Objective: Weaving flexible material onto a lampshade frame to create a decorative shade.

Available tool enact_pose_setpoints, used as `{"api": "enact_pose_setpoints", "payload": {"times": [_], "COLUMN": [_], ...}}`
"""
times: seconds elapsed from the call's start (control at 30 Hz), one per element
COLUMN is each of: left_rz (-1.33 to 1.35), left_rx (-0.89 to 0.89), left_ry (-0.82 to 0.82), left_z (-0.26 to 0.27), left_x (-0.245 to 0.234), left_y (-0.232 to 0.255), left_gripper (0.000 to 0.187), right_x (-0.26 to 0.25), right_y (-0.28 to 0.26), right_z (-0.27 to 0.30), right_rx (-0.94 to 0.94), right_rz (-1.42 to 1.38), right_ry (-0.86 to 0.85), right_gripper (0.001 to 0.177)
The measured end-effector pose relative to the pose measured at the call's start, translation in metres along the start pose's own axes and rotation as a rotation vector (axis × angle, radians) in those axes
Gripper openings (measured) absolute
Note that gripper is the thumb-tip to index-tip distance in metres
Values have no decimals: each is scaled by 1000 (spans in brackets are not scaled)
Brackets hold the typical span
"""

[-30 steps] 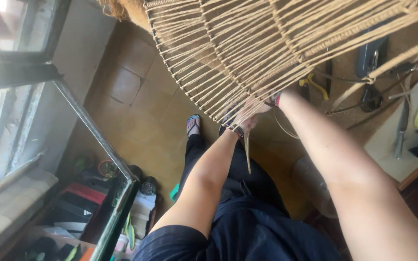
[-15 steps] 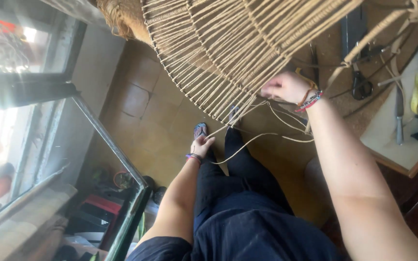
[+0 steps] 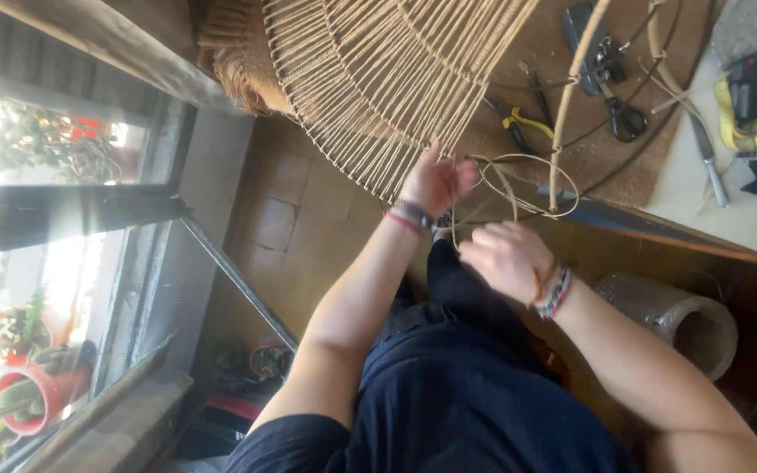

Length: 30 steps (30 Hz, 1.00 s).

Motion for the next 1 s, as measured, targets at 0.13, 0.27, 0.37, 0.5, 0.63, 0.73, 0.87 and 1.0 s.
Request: {"api": "enact_pose_setpoints", "payload": {"times": [0.13, 0.27, 0.37, 0.5, 0.63, 0.73, 0.87, 1.0], "left_rz": [-286, -183, -229, -146, -754, -614, -92, 257], "left_rx": [2, 204, 507, 724, 588, 423, 463, 299], "left_ry": [302, 387, 487, 297, 881, 1001, 810, 659], "left_z": [-37, -40, -47, -39, -30, -88, -153, -142], "left_x": [-23, -34, -47, -45, -76, -108, -106, -54], "left_y": [2, -2, -9, -18, -40, -79, -101, -95], "left_gripper": [46, 23, 19, 24, 27, 31, 33, 37], "right_x": [-63, -182, -160, -105, -9, 37, 131, 207], "right_y": [-3, 40, 82, 136, 169, 189, 234, 230], "right_z": [30, 48, 77, 54, 30, -13, -36, -47], "right_rx": [78, 346, 553, 690, 543, 518, 651, 736], "right_rz": [-55, 152, 185, 22, -126, -215, -368, -491], "right_ry": [-32, -161, -381, -495, -786, -721, -561, -660], "right_gripper": [18, 13, 17, 24, 34, 24, 16, 26]}}
Point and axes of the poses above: each hand's wrist, its own z-axis away from the middle knuckle, its own x-axis out of the palm, y = z × x, the point moved 9 cm from there along -z, towards the middle knuckle, and after that the axes turned 13 degrees about y, right-handed, at the moved point
